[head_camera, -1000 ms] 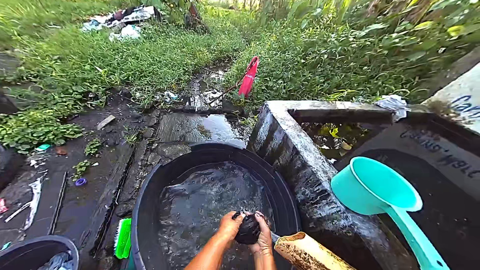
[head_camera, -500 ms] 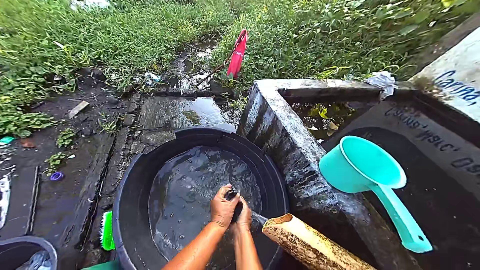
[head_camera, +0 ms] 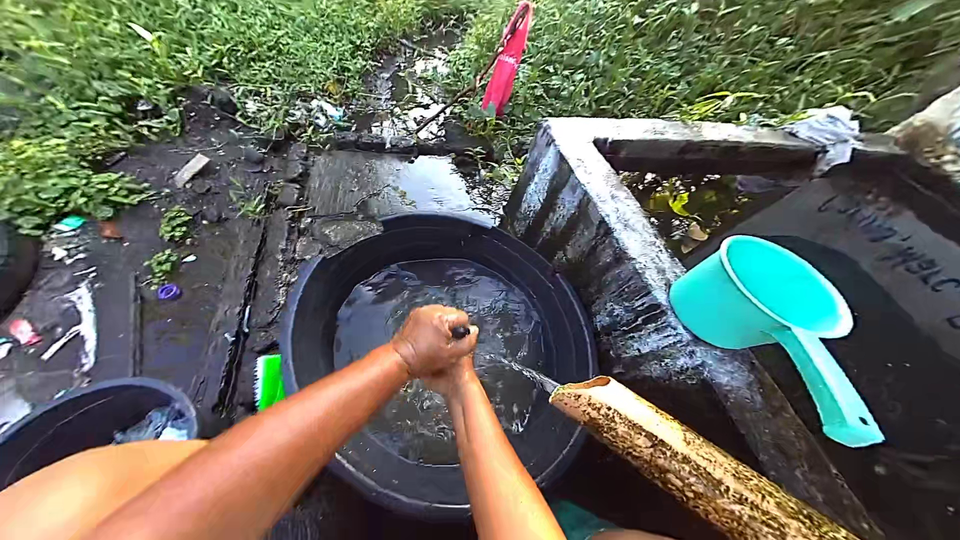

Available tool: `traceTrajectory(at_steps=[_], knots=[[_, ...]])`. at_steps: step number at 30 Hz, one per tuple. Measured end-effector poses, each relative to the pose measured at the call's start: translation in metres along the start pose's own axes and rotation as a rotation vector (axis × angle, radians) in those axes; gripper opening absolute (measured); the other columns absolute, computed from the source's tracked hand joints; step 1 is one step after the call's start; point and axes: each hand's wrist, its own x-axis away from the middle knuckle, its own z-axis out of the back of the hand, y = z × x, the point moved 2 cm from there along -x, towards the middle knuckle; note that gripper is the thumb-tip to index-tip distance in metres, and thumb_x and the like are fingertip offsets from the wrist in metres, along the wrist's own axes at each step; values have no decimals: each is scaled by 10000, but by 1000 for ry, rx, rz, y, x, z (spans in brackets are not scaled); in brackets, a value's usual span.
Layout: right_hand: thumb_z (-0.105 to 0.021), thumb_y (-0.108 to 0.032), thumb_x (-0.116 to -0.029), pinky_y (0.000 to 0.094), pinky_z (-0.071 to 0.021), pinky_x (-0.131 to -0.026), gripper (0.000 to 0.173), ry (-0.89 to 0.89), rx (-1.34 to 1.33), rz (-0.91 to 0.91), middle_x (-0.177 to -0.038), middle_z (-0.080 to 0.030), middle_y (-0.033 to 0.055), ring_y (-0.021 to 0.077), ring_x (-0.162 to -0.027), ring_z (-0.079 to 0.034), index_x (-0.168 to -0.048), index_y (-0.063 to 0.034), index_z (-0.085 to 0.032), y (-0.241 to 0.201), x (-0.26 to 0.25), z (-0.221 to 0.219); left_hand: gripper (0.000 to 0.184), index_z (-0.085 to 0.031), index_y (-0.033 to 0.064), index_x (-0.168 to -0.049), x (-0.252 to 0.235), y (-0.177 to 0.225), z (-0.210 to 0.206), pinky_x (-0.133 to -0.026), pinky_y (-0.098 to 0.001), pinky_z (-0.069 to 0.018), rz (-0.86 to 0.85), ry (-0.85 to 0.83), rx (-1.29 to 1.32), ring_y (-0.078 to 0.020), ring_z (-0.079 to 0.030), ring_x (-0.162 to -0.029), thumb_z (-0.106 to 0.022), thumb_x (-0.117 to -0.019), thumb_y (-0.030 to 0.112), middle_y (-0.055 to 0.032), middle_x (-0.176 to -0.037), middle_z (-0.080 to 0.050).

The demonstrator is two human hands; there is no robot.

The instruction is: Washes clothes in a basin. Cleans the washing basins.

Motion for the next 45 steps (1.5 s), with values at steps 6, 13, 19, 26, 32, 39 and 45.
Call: traceTrajectory(at_steps=[6, 13, 19, 26, 32, 39, 45], knots=[[-223, -517, -1109, 538, -494, -968, 640, -423, 870, 154, -1451, -569, 168, 327, -1245, -597, -1572, -101, -374, -9, 25, -71, 345, -672, -28, -818, 29, -18, 170, -697, -591, -498, 289, 135, -235, -350, -666, -750, -599, -1005, 252, -190, -764, -663], [-623, -245, -1035, 507, -481, -1056, 520, -456, 1523, -99, -1358, -617, 255, 352, -1224, -623, -1460, 33, -507, 27, 15, 9, 425, -685, -34, -1105, 202, -105, 294, -892, -729, -474, 844, 120, -409, -486, -671, -1005, -637, -1022, 380, -288, -1019, -697], [-854, -365, -836, 682, -420, -1084, 852, -608, 2030, -304, -1362, -611, 291, 458, -1284, -579, -1531, -65, -464, 78, 55, 87, 731, -519, 80, -1496, 177, -99, 287, -1103, -752, -325, 893, 27, -386, -546, -355, -1444, -764, -922, 461, -332, -1572, -367], [-649, -139, -977, 661, -474, -1019, 613, -512, 2187, -205, -1412, -559, 308, 493, -1280, -571, -1543, -72, -423, 103, 87, 105, 992, -256, 33, -1624, 139, -42, 101, -1157, -716, -287, 990, 199, -100, -565, -172, -1520, -813, -879, 379, -314, -1692, -50], [-580, -42, -987, 633, -459, -1055, 451, -510, 2154, -165, -1379, -592, 300, 469, -1304, -566, -1429, 24, -518, 106, 98, 97, 887, -248, -118, -1553, 222, -31, -23, -1112, -599, -423, 1468, 518, 492, -504, -429, -1398, -738, -968, 334, -404, -1534, -342], [-600, -42, -974, 634, -472, -1029, 380, -466, 2147, -83, -1275, -648, 301, 470, -1235, -610, -1346, 36, -580, 78, 107, 72, 425, -514, -62, -1246, 222, -34, -25, -628, -395, -539, 1396, 465, 648, -228, -620, -723, -750, -937, 110, -204, -996, -623], [-598, -82, -976, 658, -481, -964, 341, -551, 2049, 65, -1160, -687, 297, 477, -1143, -648, -1299, 27, -615, 45, 157, 14, 299, -499, -19, -1078, 201, -4, 50, -527, -296, -467, 1142, 506, 569, -115, -526, -583, -733, -897, 24, -70, -800, -557]])
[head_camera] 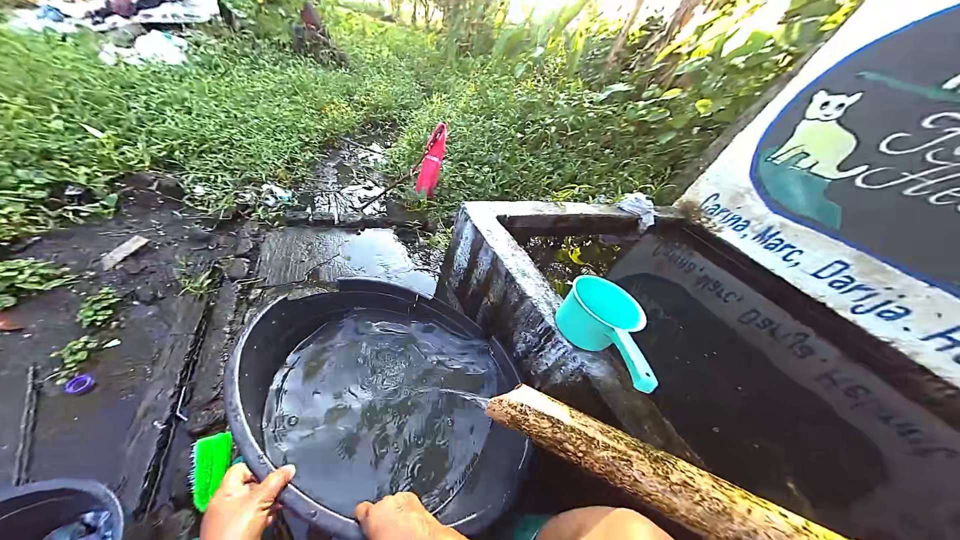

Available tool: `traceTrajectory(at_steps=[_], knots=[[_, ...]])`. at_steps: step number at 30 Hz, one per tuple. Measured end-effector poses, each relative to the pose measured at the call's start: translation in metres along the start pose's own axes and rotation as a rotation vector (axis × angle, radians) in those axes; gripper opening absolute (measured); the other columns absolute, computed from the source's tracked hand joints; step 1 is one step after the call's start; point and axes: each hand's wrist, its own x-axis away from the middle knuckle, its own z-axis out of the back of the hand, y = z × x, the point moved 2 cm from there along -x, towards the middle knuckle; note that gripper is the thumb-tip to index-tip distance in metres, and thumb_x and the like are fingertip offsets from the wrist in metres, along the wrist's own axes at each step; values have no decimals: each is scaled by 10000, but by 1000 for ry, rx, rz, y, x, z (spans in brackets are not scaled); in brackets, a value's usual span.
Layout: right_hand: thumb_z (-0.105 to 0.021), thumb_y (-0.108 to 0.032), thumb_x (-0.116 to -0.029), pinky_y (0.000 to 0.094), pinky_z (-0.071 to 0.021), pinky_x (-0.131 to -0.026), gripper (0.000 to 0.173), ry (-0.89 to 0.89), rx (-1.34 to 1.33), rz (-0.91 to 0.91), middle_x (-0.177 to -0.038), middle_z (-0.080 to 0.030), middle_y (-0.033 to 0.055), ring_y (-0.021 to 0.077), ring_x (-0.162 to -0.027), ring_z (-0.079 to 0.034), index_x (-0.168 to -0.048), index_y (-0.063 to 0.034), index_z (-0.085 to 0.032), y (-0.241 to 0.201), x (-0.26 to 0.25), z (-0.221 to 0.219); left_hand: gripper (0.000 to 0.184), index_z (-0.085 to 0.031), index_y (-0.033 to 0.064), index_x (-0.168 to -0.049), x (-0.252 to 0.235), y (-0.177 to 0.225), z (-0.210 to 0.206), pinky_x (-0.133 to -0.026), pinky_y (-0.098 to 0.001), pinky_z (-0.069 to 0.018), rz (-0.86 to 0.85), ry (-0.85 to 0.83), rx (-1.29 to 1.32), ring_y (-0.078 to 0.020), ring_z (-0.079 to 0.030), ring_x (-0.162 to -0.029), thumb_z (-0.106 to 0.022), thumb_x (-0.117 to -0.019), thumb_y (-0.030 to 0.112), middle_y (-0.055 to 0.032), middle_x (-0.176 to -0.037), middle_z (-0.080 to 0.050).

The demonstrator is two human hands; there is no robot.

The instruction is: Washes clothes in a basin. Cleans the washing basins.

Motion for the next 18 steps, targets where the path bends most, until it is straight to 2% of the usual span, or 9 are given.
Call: traceTrajectory(at_steps=[2, 5, 9, 12, 16, 18], knots=[[-608, -89, -960, 651, -495, -927, 306, 102, -56, 50, -1069, -709, 287, 469, -1067, -677, -1237, 33, -648, -2, 10, 6, 286, -488, -2, -1047, 5, 21, 3, -523, -284, -467, -70, -28, -18, -101, -517, -570, -729, -894, 20, -47, -777, -541], [-604, -67, -956, 647, -501, -911, 274, 197, -174, 68, -1037, -712, 286, 464, -1028, -688, -1201, 40, -663, 4, 24, 21, 263, -487, 10, -1007, 13, 53, -8, -520, -272, -465, -141, -52, -51, -93, -511, -557, -724, -893, 14, -32, -755, -528], [-591, -48, -951, 634, -506, -902, 293, 276, -263, 89, -1033, -717, 279, 448, -1013, -696, -1223, 36, -664, 15, 33, 41, 263, -458, 53, -983, 9, 83, -28, -466, -215, -450, -204, -89, -27, -47, -507, -504, -698, -894, -9, 22, -696, -522], [-602, -43, -940, 628, -518, -881, 305, 330, -307, 115, -1015, -724, 261, 438, -995, -704, -1232, 19, -665, 16, 35, 56, 246, -473, 69, -995, 3, 103, -35, -460, -210, -462, -267, -101, -37, -36, -518, -497, -691, -893, 20, 49, -676, -529], [-596, -31, -935, 615, -527, -864, 330, 412, -410, 116, -1025, -730, 242, 413, -998, -709, -1256, 8, -660, 18, 44, 80, 242, -482, 95, -977, -8, 134, -53, -450, -201, -459, -396, -112, -59, -27, -521, -493, -690, -860, 59, 54, -667, -531], [-594, -22, -924, 601, -535, -854, 334, 499, -473, 129, -1021, -731, 235, 395, -992, -713, -1249, 15, -662, 19, 44, 91, 221, -485, 88, -967, -15, 156, -65, -465, -230, -474, -461, -118, -111, -51, -527, -498, -691, -889, 70, 27, -666, -528]])
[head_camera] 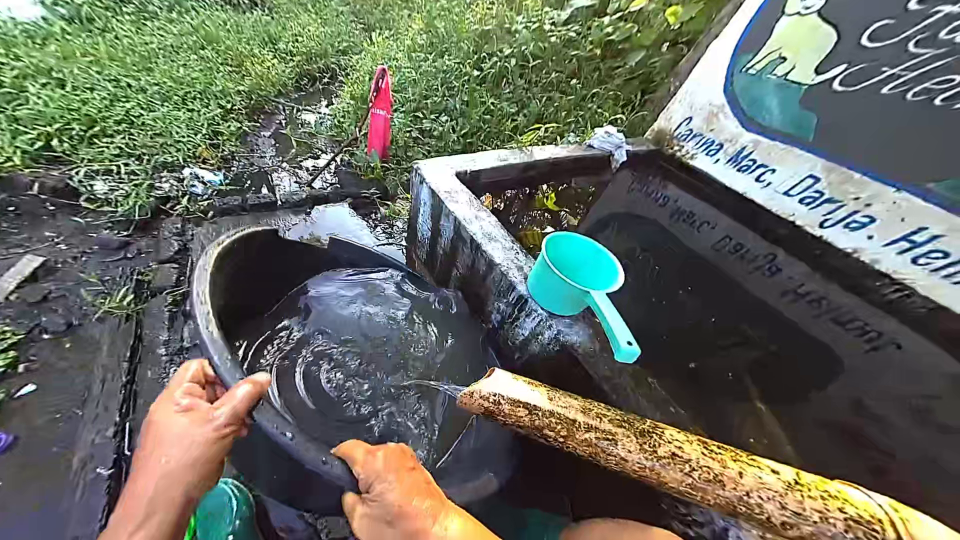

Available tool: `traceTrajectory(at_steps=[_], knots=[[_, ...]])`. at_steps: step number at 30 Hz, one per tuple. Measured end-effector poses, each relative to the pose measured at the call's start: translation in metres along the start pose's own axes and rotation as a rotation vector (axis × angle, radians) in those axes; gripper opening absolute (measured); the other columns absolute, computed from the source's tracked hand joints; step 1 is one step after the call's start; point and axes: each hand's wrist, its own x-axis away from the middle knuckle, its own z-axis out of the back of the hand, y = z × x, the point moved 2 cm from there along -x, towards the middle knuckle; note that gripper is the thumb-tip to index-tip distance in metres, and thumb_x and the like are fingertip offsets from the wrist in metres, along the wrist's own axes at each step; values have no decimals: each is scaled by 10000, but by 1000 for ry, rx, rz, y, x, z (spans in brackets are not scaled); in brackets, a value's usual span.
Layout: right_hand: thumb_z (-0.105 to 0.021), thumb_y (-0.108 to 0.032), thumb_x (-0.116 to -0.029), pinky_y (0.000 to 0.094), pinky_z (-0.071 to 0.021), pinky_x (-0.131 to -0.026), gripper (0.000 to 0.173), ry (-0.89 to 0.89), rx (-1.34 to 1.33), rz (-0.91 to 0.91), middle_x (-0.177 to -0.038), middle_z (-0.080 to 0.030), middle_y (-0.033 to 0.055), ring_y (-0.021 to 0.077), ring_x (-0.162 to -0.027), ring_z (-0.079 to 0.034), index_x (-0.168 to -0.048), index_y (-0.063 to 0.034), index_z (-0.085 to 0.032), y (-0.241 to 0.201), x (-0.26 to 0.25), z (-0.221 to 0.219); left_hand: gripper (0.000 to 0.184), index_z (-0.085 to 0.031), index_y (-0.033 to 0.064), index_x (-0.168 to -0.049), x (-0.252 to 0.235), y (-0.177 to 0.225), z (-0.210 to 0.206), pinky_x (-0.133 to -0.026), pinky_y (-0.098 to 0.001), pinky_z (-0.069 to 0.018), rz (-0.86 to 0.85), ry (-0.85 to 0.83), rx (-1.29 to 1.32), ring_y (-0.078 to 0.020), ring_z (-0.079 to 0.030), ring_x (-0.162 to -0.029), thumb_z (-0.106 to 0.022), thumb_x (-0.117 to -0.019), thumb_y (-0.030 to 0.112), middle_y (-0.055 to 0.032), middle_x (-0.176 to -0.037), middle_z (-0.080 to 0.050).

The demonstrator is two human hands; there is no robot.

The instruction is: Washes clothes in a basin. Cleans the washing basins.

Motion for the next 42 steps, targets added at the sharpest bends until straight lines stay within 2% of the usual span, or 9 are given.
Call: traceTrajectory(at_steps=[4, 7, 13, 16, 19, 21, 23, 31, 42], knots=[[-581, -5, -910, 568, -542, -870, 347, 157, -96, 24, -1052, -730, 228, 367, -1012, -711, -1247, 33, -657, -11, -16, 15, 199, -506, 57, -1000, -37, 39, -14, -552, -341, -489, -38, -63, -147, -135, -535, -579, -695, -971, 110, -40, -726, -532], [-581, 8, -908, 547, -545, -895, 359, 248, -164, 10, -1086, -732, 218, 345, -1037, -711, -1258, 29, -657, -18, -27, 18, 202, -536, 44, -1011, -60, 60, -25, -556, -377, -496, -96, -87, -221, -159, -549, -594, -712, -959, 127, -70, -741, -557], [-571, -41, -958, 568, -507, -969, 497, 154, -186, -103, -1218, -706, 199, 347, -1152, -670, -1452, -102, -569, -22, -31, 36, 269, -522, 17, -1019, -81, 80, -38, -625, -500, -507, -77, -141, -398, -256, -584, -664, -723, -973, 189, -153, -821, -585], [-625, -107, -945, 602, -506, -964, 624, 84, -101, -148, -1253, -703, 175, 357, -1166, -668, -1544, -200, -477, -17, -23, 34, 305, -529, 26, -1046, -70, 84, -38, -556, -391, -483, -38, -167, -422, -181, -534, -584, -758, -949, 200, -108, -772, -570], [-607, -120, -987, 589, -494, -997, 495, 64, -90, -123, -1261, -695, 193, 362, -1187, -658, -1477, -108, -537, -10, -14, 23, 314, -603, 64, -1153, -57, 84, -36, -473, -283, -459, 25, -171, -367, -113, -514, -504, -763, -943, 234, -78, -741, -612], [-592, -121, -1010, 592, -506, -979, 420, 104, -105, -98, -1200, -712, 217, 382, -1148, -676, -1424, -52, -574, -7, -11, 8, 301, -630, 78, -1186, -54, 76, -35, -463, -281, -449, 26, -158, -349, -112, -516, -505, -754, -950, 220, -80, -749, -626], [-599, -93, -989, 609, -524, -928, 433, 135, -98, -68, -1124, -729, 232, 405, -1086, -698, -1419, -43, -574, -8, -9, -8, 276, -620, 38, -1189, -50, 70, -29, -535, -372, -485, -13, -145, -355, -178, -564, -595, -734, -950, 115, -132, -826, -642], [-646, -4, -897, 573, -566, -817, 439, 411, -145, 130, -1013, -750, 231, 390, -938, -741, -1331, 54, -613, -24, 12, -10, 224, -635, 53, -1089, -31, 100, -34, -635, -420, -557, -196, -128, -281, -168, -644, -691, -725, -885, 30, -86, -850, -664], [-672, 30, -850, 481, -601, -676, 316, 700, -212, 343, -874, -747, 207, 324, -764, -752, -1153, 121, -671, -32, 31, 6, 232, -537, 179, -884, -22, 131, -50, -489, -188, -508, -352, -162, -236, 10, -574, -538, -729, -855, 52, 93, -670, -576]])
